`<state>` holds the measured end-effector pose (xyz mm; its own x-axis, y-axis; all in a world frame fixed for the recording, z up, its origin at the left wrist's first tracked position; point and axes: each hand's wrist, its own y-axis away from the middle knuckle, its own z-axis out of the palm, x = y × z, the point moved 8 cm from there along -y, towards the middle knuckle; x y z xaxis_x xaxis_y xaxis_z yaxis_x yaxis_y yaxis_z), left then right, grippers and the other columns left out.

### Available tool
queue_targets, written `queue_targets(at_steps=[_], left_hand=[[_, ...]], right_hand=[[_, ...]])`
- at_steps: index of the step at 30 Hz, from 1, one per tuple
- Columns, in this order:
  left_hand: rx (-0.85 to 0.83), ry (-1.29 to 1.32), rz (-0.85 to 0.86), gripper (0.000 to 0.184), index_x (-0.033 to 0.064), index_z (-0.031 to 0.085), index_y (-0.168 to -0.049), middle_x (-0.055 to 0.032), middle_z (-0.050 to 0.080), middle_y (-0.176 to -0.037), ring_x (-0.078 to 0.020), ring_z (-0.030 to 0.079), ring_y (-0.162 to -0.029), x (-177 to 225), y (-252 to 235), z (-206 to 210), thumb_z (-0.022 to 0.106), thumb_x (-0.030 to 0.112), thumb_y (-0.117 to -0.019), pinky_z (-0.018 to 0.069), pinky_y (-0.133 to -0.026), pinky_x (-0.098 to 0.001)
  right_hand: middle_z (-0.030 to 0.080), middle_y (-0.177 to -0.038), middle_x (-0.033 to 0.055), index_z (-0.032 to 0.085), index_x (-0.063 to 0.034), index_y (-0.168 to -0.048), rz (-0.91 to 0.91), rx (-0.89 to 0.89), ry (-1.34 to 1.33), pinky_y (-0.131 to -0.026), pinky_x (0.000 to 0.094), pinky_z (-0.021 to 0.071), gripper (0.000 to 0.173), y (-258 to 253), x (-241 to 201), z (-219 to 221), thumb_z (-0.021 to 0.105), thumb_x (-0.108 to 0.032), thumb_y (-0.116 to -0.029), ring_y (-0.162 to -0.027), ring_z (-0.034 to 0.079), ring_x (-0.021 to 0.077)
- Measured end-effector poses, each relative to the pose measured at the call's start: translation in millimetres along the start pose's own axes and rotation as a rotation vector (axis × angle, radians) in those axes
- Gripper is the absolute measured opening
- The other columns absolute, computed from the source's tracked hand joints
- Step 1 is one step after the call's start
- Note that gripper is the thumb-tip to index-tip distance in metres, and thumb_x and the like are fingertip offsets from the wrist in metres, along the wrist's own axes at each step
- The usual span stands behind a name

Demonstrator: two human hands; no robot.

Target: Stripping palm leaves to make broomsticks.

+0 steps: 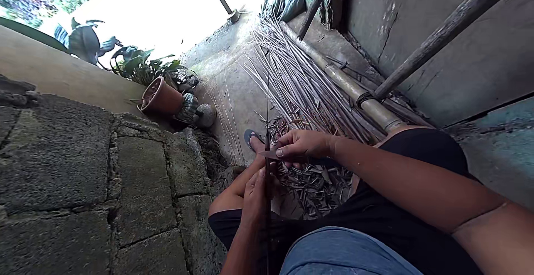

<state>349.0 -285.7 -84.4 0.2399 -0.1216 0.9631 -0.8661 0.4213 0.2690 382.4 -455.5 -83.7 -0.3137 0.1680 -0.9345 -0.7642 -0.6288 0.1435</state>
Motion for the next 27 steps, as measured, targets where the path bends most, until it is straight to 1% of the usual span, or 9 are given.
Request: queue_targets(at_steps=[1, 2, 4, 6, 10, 18, 22, 25, 27], left_hand=[[0.002, 0.020, -0.023, 0.046, -0.0029, 0.064, -0.126, -0.0047, 0.062, -0.075, -0.0078, 0.054, -0.058, 0, -2, 2, 0.037, 0.032, -0.1111, 0.0484, -0.054, -0.0222], [-0.010, 0.039, -0.043, 0.042, -0.0024, 0.065, -0.119, -0.0039, 0.059, -0.072, -0.0087, 0.054, -0.058, 1, -3, 5, 0.040, 0.030, -0.1106, 0.0493, -0.055, -0.0234], [-0.062, 0.120, -0.088, 0.032, -0.0002, 0.061, -0.113, -0.0056, 0.061, -0.076, -0.0110, 0.060, -0.060, 3, -3, 11, 0.044, 0.027, -0.1094, 0.0544, -0.057, -0.0252], [-0.107, 0.241, -0.122, 0.026, 0.0018, 0.058, -0.110, -0.0077, 0.062, -0.080, -0.0107, 0.060, -0.057, 6, -2, 15, 0.045, 0.025, -0.1088, 0.0538, -0.053, -0.0237], [-0.182, 0.375, -0.145, 0.030, 0.0043, 0.060, -0.102, -0.0035, 0.059, -0.069, -0.0063, 0.053, -0.047, 10, 0, 19, 0.046, 0.030, -0.1094, 0.0472, -0.046, -0.0192], [-0.249, 0.477, -0.219, 0.027, 0.0079, 0.060, -0.098, 0.0008, 0.055, -0.067, -0.0034, 0.050, -0.048, 16, 7, 23, 0.050, 0.031, -0.1087, 0.0434, -0.045, -0.0163], [-0.263, 0.509, -0.248, 0.028, 0.0085, 0.061, -0.096, 0.0011, 0.055, -0.067, -0.0037, 0.051, -0.047, 13, 14, 20, 0.052, 0.032, -0.1078, 0.0439, -0.045, -0.0167], [-0.222, 0.456, -0.271, 0.027, 0.0056, 0.062, -0.098, -0.0019, 0.058, -0.069, -0.0049, 0.053, -0.048, 6, 24, 16, 0.054, 0.030, -0.1072, 0.0461, -0.045, -0.0175], [-0.194, 0.405, -0.249, 0.028, 0.0031, 0.063, -0.101, -0.0055, 0.062, -0.073, -0.0063, 0.056, -0.050, 2, 27, 13, 0.053, 0.029, -0.1073, 0.0485, -0.046, -0.0183]], right_hand=[[0.068, -0.076, 0.0035, 0.064, -0.0036, -0.105, 0.000, -0.021, 0.018, -0.052, 0.0226, 0.0522, 0.024, 0, 0, 4, 0.053, -0.024, -0.1073, -0.056, 0.061, 0.0084], [0.068, -0.076, 0.0035, 0.064, -0.0034, -0.105, 0.004, -0.036, 0.025, -0.052, 0.0229, 0.0525, 0.023, 0, 1, 7, 0.053, -0.024, -0.1073, -0.055, 0.061, 0.0086], [0.067, -0.075, 0.0035, 0.064, -0.0033, -0.105, 0.002, -0.057, 0.021, -0.051, 0.0233, 0.0528, 0.023, -1, 1, 11, 0.054, -0.024, -0.1069, -0.055, 0.061, 0.0089], [0.067, -0.074, 0.0030, 0.065, -0.0038, -0.103, -0.015, -0.067, 0.018, -0.051, 0.0230, 0.0526, 0.024, -2, 0, 13, 0.054, -0.025, -0.1067, -0.054, 0.061, 0.0085], [0.067, -0.074, 0.0028, 0.067, -0.0042, -0.100, -0.103, -0.100, 0.051, -0.050, 0.0228, 0.0519, 0.025, -1, -8, 14, 0.056, -0.026, -0.1055, -0.054, 0.061, 0.0082], [0.067, -0.072, 0.0013, 0.068, -0.0036, -0.100, -0.234, -0.085, 0.067, -0.050, 0.0214, 0.0517, 0.022, 1, -13, 8, 0.057, -0.022, -0.1050, -0.054, 0.061, 0.0068], [0.064, -0.068, 0.0005, 0.068, -0.0047, -0.091, -0.282, 0.143, 0.022, -0.052, 0.0211, 0.0490, 0.026, 4, -19, -23, 0.055, -0.022, -0.1046, -0.054, 0.058, 0.0060], [0.067, -0.071, 0.0054, 0.067, -0.0030, -0.097, -0.315, 0.328, -0.054, -0.052, 0.0221, 0.0514, 0.023, 12, -28, -51, 0.052, -0.019, -0.1061, -0.053, 0.059, 0.0082], [0.067, -0.074, 0.0082, 0.066, -0.0027, -0.098, -0.322, 0.346, -0.069, -0.052, 0.0239, 0.0526, 0.023, 15, -32, -55, 0.053, -0.018, -0.1064, -0.055, 0.060, 0.0110]])
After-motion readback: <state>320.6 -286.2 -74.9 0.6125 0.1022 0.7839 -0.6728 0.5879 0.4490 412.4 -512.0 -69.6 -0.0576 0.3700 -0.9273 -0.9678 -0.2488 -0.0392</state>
